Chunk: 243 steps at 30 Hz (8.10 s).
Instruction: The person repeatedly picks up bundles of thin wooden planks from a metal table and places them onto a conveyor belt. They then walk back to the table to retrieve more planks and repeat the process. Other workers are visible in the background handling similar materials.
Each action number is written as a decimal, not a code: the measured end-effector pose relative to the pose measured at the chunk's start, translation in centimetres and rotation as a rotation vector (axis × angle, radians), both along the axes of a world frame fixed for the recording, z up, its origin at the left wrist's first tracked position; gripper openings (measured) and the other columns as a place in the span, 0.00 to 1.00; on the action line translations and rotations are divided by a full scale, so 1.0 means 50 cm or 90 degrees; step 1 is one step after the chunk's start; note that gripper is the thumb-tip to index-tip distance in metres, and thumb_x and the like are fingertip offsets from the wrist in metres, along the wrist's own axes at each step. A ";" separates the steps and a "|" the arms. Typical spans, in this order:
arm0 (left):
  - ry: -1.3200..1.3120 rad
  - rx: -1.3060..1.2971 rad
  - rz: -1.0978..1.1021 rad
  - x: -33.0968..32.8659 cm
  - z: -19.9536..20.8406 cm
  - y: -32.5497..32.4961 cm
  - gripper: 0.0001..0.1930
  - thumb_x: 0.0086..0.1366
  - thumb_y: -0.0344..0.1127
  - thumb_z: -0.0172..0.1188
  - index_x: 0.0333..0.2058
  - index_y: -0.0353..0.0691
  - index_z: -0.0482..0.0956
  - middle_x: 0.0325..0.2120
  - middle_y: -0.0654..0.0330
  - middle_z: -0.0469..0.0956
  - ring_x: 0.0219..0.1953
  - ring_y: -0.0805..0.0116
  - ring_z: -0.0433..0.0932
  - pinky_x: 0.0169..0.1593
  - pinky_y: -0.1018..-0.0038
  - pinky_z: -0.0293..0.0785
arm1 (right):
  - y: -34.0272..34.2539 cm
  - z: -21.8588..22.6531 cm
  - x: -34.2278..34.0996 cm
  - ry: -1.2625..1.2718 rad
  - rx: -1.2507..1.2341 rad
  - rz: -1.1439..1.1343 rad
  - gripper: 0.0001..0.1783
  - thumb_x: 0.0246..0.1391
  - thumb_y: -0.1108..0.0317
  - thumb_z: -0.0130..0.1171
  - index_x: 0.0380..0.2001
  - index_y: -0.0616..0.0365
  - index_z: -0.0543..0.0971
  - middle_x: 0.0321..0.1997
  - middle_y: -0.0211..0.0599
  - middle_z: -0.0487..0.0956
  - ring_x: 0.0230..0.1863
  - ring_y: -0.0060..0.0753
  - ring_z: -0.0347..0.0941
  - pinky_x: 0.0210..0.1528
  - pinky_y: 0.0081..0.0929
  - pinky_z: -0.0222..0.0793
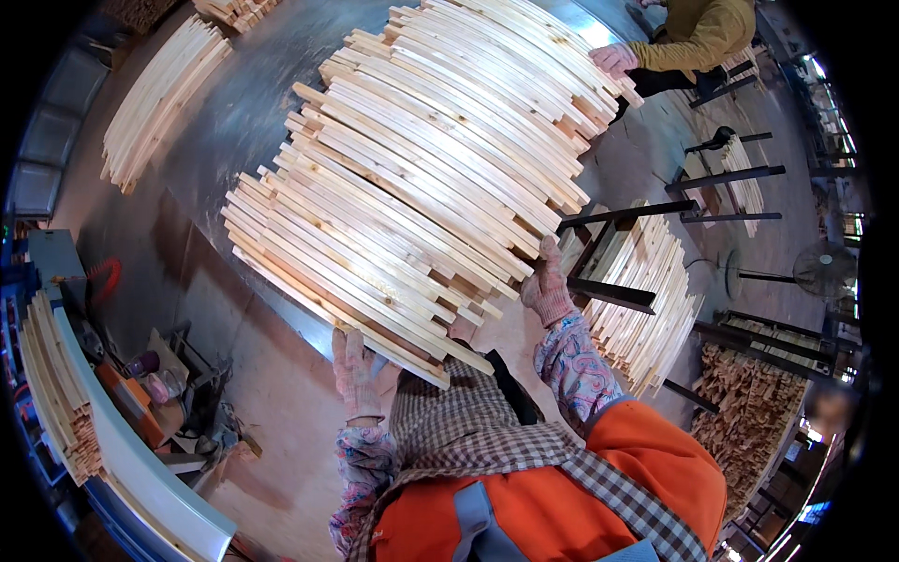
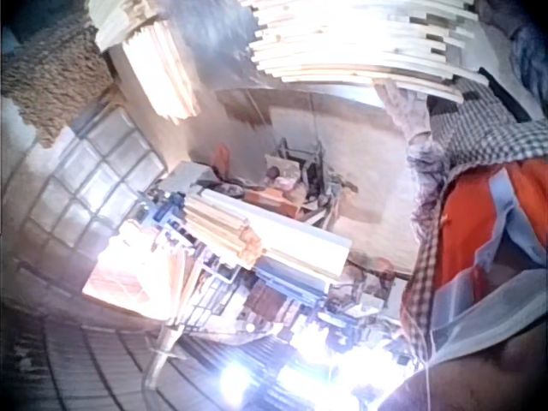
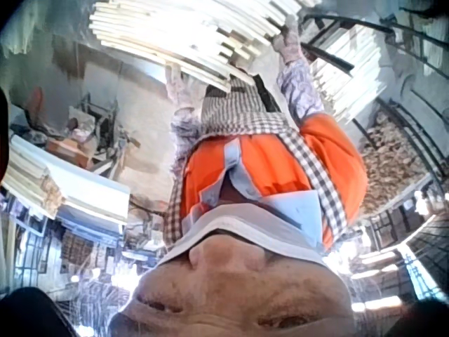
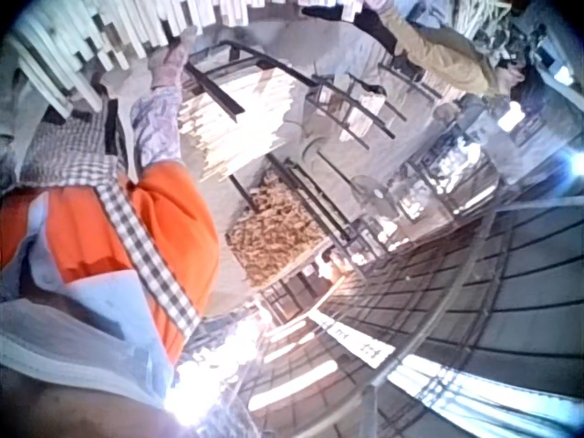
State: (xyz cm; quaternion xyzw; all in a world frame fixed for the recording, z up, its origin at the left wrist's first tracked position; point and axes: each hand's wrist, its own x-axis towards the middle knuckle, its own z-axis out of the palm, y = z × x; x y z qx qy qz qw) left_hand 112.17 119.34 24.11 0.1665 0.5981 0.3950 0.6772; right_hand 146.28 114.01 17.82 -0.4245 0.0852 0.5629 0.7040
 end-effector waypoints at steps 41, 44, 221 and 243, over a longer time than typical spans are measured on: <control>0.854 0.170 -0.303 -0.155 -0.092 0.140 0.29 0.66 0.59 0.56 0.58 0.48 0.76 0.66 0.45 0.62 0.67 0.42 0.61 0.67 0.55 0.61 | 0.409 0.003 -0.090 -0.636 -0.121 0.638 0.42 0.57 0.38 0.64 0.62 0.63 0.74 0.66 0.45 0.73 0.66 0.40 0.68 0.67 0.28 0.62; 0.738 0.215 -0.174 -0.176 -0.221 0.150 0.30 0.67 0.56 0.57 0.62 0.45 0.73 0.69 0.40 0.54 0.72 0.43 0.52 0.72 0.59 0.54 | 0.434 0.126 -0.151 -0.711 -0.261 0.685 0.48 0.52 0.27 0.59 0.59 0.60 0.78 0.60 0.40 0.79 0.62 0.40 0.72 0.65 0.32 0.64; 0.980 0.129 -0.283 -2.752 0.396 -0.501 0.24 0.68 0.42 0.59 0.60 0.39 0.74 0.54 0.46 0.77 0.39 0.58 0.84 0.43 0.64 0.80 | -0.049 0.402 -2.832 -1.414 0.109 0.714 0.39 0.66 0.37 0.46 0.67 0.56 0.68 0.41 0.52 0.84 0.46 0.56 0.80 0.48 0.44 0.75; 1.313 0.318 -0.079 -2.700 0.160 -0.879 0.45 0.62 0.78 0.44 0.62 0.45 0.71 0.66 0.44 0.62 0.69 0.41 0.58 0.71 0.41 0.45 | -0.162 0.411 -2.889 -1.194 -0.013 0.879 0.35 0.63 0.33 0.46 0.53 0.54 0.74 0.47 0.50 0.82 0.49 0.55 0.80 0.44 0.52 0.75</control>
